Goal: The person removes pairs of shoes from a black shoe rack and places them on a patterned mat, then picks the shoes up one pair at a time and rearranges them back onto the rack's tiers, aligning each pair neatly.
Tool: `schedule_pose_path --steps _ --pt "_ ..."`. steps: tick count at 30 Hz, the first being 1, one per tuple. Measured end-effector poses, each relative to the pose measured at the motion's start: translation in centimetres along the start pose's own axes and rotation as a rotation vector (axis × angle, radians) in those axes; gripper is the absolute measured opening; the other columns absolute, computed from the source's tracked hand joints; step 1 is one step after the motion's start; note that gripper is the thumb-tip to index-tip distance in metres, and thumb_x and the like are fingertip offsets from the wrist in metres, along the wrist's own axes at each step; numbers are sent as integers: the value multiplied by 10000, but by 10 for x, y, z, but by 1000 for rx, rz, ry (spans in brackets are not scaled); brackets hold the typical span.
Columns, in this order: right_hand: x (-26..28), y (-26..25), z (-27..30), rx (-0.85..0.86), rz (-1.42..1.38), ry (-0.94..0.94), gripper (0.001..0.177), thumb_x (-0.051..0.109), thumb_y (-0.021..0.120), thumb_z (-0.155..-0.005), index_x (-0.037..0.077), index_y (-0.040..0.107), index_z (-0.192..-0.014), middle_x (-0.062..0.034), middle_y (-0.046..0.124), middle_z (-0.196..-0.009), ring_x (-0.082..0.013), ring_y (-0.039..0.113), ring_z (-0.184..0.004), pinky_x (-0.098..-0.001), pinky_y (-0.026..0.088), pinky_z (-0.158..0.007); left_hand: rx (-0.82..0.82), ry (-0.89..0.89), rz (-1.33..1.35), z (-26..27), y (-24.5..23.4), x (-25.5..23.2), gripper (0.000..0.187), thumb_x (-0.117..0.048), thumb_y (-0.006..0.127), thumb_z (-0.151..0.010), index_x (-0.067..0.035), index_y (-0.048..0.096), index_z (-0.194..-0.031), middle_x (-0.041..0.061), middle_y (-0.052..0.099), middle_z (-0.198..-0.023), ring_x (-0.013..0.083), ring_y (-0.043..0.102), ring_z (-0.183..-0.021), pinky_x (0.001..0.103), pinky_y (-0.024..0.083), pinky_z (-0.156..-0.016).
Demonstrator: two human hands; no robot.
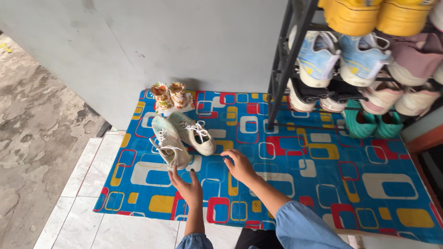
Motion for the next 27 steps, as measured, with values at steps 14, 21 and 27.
schedule_pose_path --steps 14,21,27 --pt "-4 64 -65 127 121 18 555 35 685 -908 155 490 -1414 -176 574 -1279 -372 612 -1152 -456 543 -918 42 -52 -55 -43 -6 23 734 -186 707 -903 -145 367 -1553 306 187 -1635 504 335 -1470 511 493 -1027" --pt "-20 63 -66 134 134 136 341 68 729 -887 97 513 -1149 -142 647 -1149 -362 676 -1045 -472 564 -814 -2 66 -197 -22 12 12 755 -205 735 -866 -144 385 -1532 336 177 -1625 595 145 -1494 615 407 -1069" --pt "-37 25 -19 20 67 175 364 77 771 -860 108 528 -1129 -145 657 -1121 -352 694 -1009 -454 569 -794 109 146 -93 25 48 -4 713 -232 721 -894 -136 406 -1526 293 313 -1603 575 151 -1511 625 324 -1139"
Point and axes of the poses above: each hand's wrist, its own z-axis away from the middle knuckle, its own y-axis out of the palm, x = y × z, the point moved 7 cm from there along -z, towards the middle knuckle
